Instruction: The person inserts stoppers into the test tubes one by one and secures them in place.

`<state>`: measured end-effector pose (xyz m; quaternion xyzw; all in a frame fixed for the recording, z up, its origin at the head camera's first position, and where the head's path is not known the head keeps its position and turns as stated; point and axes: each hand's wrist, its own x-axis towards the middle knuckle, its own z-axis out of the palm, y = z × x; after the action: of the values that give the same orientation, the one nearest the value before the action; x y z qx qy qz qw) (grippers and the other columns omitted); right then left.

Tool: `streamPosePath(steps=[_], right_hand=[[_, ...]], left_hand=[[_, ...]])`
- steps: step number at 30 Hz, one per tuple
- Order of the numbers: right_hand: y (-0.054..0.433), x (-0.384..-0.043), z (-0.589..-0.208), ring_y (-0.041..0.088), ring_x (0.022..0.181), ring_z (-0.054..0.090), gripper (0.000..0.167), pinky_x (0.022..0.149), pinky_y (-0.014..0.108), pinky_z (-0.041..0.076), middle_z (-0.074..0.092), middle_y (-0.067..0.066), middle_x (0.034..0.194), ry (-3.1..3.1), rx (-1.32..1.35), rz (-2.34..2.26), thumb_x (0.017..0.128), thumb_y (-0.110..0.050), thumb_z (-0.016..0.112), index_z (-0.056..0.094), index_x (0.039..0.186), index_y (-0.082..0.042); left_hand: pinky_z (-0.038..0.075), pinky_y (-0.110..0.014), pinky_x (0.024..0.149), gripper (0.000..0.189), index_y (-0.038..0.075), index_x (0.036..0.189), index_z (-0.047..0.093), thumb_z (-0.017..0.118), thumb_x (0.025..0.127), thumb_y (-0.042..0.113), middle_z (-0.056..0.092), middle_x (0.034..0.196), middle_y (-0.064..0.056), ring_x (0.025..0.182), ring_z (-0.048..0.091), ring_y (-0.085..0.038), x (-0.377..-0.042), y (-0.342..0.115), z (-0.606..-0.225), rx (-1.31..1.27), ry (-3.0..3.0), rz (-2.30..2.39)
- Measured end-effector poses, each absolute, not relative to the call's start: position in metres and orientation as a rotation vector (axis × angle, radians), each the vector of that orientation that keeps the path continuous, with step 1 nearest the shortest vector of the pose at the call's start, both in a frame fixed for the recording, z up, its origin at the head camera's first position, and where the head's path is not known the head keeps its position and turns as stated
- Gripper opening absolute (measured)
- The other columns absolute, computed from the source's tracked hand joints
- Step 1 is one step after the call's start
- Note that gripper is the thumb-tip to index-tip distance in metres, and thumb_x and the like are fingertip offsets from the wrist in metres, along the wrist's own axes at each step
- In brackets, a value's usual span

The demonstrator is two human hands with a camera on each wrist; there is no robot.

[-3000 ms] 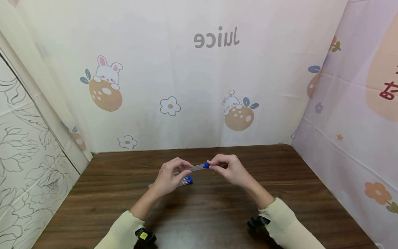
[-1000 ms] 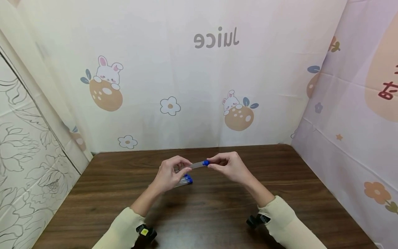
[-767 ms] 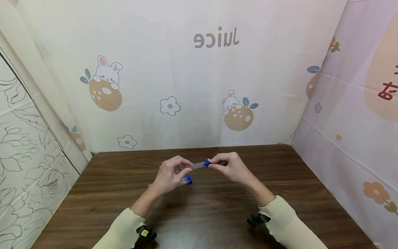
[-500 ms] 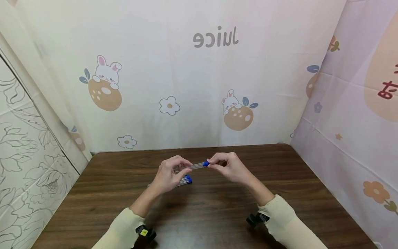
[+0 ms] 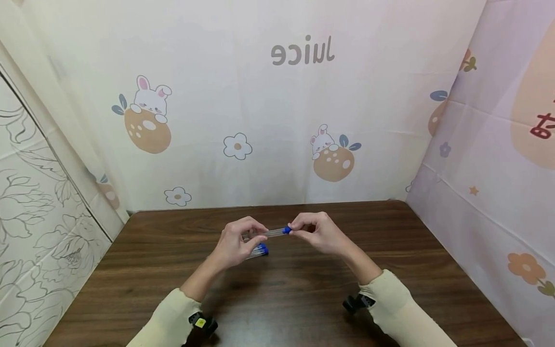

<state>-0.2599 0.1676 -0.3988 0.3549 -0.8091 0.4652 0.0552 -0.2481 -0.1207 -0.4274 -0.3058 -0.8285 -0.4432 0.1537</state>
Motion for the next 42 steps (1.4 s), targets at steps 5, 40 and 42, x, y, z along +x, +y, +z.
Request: streamPosePath(steps=[5, 40, 42], right_hand=[[0.169, -0.261, -0.399, 0.007, 0.069, 0.056, 0.009, 0.060, 0.022, 0.047, 0.084, 0.013, 0.100, -2.463, 1.099, 1.401, 0.099, 0.001, 0.082, 0.087, 0.100, -0.006], [0.184, -0.271, -0.383, 0.007, 0.084, 0.074, 0.008, 0.079, 0.034, 0.069, 0.085, 0.014, 0.102, -2.681, 1.247, 1.362, 0.102, -0.005, 0.080, 0.087, 0.108, -0.004], [0.184, -0.272, -0.382, 0.006, 0.085, 0.074, 0.008, 0.080, 0.036, 0.069, 0.085, 0.013, 0.102, -2.682, 1.265, 1.356, 0.102, -0.005, 0.080, 0.086, 0.108, -0.005]], left_hand=[[0.051, -0.021, 0.068, 0.012, 0.015, 0.108, 0.086, 0.088, 0.097, 0.010, 0.080, 0.101, -0.001, 0.082, 0.060, -0.006, -0.248, -0.119, -0.429, -0.877, -2.377, -1.288], [0.049, -0.021, 0.067, 0.012, 0.016, 0.106, 0.086, 0.090, 0.095, 0.011, 0.080, 0.099, 0.000, 0.081, 0.058, -0.004, -0.249, -0.118, -0.428, -0.952, -2.384, -1.281], [0.050, -0.022, 0.068, 0.012, 0.016, 0.106, 0.086, 0.090, 0.095, 0.011, 0.080, 0.100, 0.000, 0.081, 0.058, -0.004, -0.248, -0.118, -0.428, -0.951, -2.389, -1.283]])
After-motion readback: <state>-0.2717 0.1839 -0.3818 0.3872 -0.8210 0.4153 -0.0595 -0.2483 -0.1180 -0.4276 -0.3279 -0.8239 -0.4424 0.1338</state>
